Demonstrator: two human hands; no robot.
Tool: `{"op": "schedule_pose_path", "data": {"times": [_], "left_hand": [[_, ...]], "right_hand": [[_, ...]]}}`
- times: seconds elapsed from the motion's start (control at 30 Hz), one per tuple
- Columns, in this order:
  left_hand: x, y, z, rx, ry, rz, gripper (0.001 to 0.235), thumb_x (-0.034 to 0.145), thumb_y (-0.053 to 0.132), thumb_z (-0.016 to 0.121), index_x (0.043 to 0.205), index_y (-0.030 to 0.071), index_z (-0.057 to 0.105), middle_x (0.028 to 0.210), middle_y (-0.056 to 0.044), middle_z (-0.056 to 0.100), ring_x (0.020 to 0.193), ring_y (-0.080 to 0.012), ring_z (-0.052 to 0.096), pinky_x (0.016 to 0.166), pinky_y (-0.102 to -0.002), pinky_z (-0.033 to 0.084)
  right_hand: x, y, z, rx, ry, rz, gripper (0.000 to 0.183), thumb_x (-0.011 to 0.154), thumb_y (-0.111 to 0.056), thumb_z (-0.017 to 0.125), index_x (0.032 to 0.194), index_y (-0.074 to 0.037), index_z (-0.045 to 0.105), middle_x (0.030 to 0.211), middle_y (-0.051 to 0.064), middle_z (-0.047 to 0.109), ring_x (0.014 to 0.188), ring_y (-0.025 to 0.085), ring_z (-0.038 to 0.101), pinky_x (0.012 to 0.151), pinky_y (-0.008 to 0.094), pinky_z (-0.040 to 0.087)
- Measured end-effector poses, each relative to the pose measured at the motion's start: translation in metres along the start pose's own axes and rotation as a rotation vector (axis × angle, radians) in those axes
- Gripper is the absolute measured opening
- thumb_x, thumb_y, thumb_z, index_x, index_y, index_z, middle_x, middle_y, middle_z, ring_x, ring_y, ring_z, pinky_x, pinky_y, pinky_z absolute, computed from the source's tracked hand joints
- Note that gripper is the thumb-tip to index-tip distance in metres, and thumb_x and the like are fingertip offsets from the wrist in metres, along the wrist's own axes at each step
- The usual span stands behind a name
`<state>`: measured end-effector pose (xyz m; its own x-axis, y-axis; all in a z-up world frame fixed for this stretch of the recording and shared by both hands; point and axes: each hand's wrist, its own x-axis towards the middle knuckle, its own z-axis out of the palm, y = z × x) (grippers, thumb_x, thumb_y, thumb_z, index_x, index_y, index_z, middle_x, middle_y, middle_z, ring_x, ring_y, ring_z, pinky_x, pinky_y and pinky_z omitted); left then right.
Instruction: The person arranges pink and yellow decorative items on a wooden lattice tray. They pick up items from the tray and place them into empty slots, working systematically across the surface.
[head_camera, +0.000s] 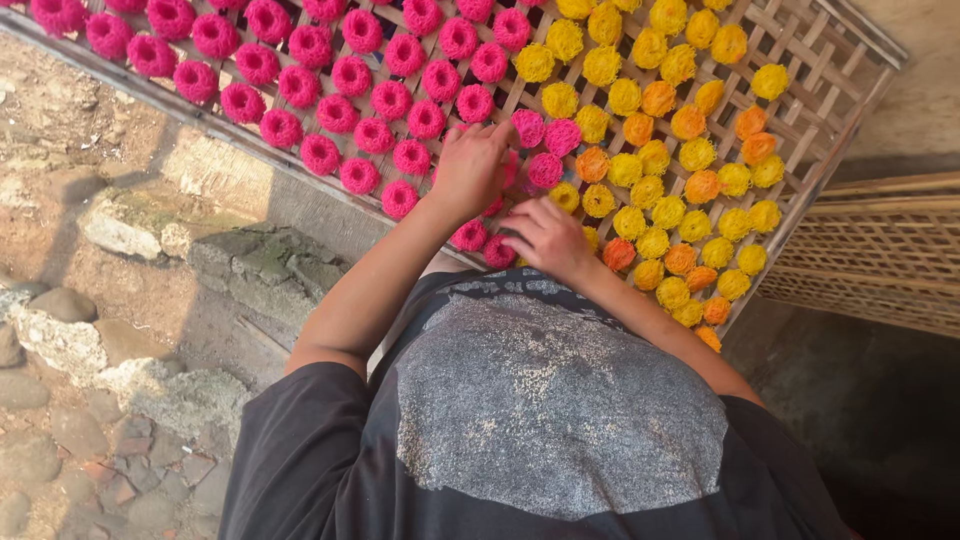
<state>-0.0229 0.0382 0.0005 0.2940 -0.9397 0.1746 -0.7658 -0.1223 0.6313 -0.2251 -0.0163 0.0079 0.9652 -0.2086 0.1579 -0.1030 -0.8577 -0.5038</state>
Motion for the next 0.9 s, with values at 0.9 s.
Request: {"op": "schedule_pose_path", "data": {"times": [0.9], "left_hand": [[-0.135,0.013,-0.023,0.233,-0.052,0.053,0.035,0.085,0.032,0.07,0.114,0.012,0.066,0.118,0.001,0.063,0.113,-0.0204,0.056,0.088,-0.04,0.042]], "right_hand": [[0.007,-0.009,-0.001,-0.109,-0.131,-0.228,0.053,0.069,-0.041,0.084,0.108,-0.008,0.07,0.112,0.005,0.061,0.095,0.03,0.058,0.085,0.042,0.049]]}}
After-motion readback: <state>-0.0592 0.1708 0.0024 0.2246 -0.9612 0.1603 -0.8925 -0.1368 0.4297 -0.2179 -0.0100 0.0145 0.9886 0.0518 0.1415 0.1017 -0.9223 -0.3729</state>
